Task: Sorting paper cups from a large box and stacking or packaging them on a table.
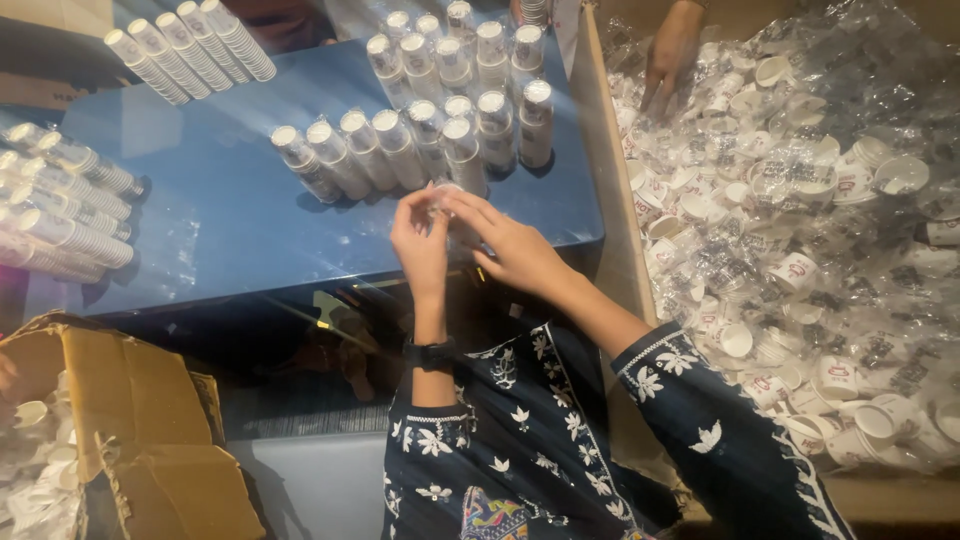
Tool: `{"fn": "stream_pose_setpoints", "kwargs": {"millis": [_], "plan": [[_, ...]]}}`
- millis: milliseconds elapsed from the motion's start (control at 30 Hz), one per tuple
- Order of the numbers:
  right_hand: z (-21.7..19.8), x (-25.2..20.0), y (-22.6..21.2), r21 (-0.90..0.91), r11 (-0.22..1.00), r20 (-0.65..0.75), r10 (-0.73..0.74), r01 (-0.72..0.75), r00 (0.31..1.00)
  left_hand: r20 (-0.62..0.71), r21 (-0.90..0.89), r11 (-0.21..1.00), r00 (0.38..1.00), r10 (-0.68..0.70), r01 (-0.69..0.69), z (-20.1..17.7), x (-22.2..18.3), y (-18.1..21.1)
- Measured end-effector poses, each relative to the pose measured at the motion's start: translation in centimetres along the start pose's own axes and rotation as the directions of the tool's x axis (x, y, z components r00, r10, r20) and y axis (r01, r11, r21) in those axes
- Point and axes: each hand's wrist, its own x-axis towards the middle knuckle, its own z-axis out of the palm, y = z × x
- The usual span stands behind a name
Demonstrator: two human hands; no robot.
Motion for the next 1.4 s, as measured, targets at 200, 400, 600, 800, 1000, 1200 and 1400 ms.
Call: {"fn": "stream_pose_setpoints", "kwargs": {"millis": [200,400,600,800,1000,1200,1400], "plan": [[0.8,0.0,1.4,-0.229,0.972,0.035,-0.052,0.059,0.998,-0.058,-0.06,0.991,0.991,0.119,-0.123,1.2,-3.3,2.8],[1.0,-0.5,1.9,-0.189,0.982,0.015,-0.022,0.024,1.0,0.274,0.72,0.495,0.854,0.441,-0.487,-0.4,-3.5,5.4],[1.7,-0.4,1.1,-0.109,0.989,-0.066,-0.103,0.096,0.993,0.441,0.711,0.436,0.833,0.334,-0.551,-2.8,-1.3,4.4],[1.1,0.1,1.5,-0.066,0.997,0.033,-0.037,0.039,0.999,0.59,0.663,0.336,0.743,0.315,-0.669,-2.9,-0.7,5.5],[2.7,-0.5,2.8,-0.088,0.996,-0.117,-0.026,0.016,0.993,0.517,0.678,0.416,0.796,0.316,-0.606,-3.6,-1.3,4.7],[3.8,-0.2,7.1,-0.025,0.994,-0.099,0.1,-0.103,0.99,-0.045,0.594,0.764,0.938,0.344,-0.252,-6.5,-2.0,-0.8],[2.7,0.2,4.5,0.173,0.977,-0.081,0.143,-0.128,0.986,-0.192,-0.26,0.951,0.956,-0.223,0.17,-6.6,-2.0,-7.2]]}}
